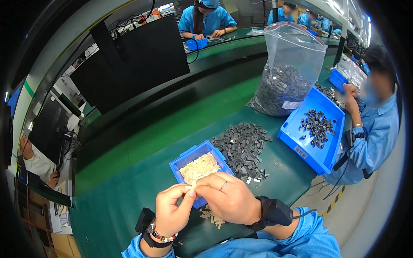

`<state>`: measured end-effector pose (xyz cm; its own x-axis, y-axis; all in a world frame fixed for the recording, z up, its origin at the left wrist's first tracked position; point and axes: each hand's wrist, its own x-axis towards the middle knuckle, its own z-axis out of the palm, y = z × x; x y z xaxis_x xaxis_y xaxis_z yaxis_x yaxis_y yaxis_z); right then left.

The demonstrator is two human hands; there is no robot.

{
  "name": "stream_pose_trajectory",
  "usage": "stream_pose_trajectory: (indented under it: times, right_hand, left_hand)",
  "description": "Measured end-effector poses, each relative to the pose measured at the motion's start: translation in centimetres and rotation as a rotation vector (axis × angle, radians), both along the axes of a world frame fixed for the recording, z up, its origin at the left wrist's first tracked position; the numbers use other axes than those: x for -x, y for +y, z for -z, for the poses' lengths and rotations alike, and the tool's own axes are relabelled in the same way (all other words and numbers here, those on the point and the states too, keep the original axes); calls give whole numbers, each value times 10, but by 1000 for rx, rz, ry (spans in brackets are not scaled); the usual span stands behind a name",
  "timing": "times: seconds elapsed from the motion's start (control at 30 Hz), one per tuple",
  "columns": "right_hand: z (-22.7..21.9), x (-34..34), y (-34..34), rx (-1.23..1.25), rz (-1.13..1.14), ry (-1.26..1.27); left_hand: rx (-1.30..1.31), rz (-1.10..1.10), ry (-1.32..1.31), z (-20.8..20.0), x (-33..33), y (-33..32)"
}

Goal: Sort and assemble small plastic and metal components at a manufacturing workbench.

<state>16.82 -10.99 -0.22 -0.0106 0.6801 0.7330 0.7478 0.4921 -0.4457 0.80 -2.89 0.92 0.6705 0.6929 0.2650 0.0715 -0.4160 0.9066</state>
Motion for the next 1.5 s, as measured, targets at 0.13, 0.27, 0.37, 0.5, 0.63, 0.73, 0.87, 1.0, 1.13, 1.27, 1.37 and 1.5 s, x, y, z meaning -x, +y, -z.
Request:
stream_pose_trajectory:
  times: [0.13, 0.27, 0.37, 0.5, 0.63, 0.73, 0.87, 1.0, 1.13, 1.27, 1.37, 1.5]
  right_hand:
    - [-2, -1, 3, -16, -32, 17]
    - [-3, -2, 2, -11, -29, 6]
    - [-6, 1, -1, 61, 3, 70]
    - [-4, 3, -3, 115, 5, 182]
    - [-6, -1, -2, 244, -84, 303]
    - [-4, -3, -2, 258, -106, 262]
    - [-1, -5, 0, 220, -114, 198]
    - [2, -5, 2, 180, -93, 143]
    - [5, -5, 4, 160, 9, 89]
    - [5, -14, 8, 229, 165, 1]
    - [15, -17, 10, 298, 158, 46]
    - [16, -14, 13, 206, 151, 126]
  left_hand:
    - [12, -30, 6, 1, 2, 3]
    - [63, -31, -47, 6, 1, 3]
    - [44, 0, -51, 3, 1, 5]
    - [-84, 24, -145, 4, -3, 6]
    - [-265, 54, -118, 3, -4, 9]
    - [-346, 69, -115, 2, -4, 11]
    - [-374, 81, -102, 2, -4, 14]
    - [-375, 79, -87, 2, -4, 16]
    - [-359, 78, -53, 5, -3, 18]
    - [-231, 13, 70, 5, 0, 17]
    - [-144, 15, 87, 13, 1, 20]
    - [-110, 31, 129, 7, 1, 20]
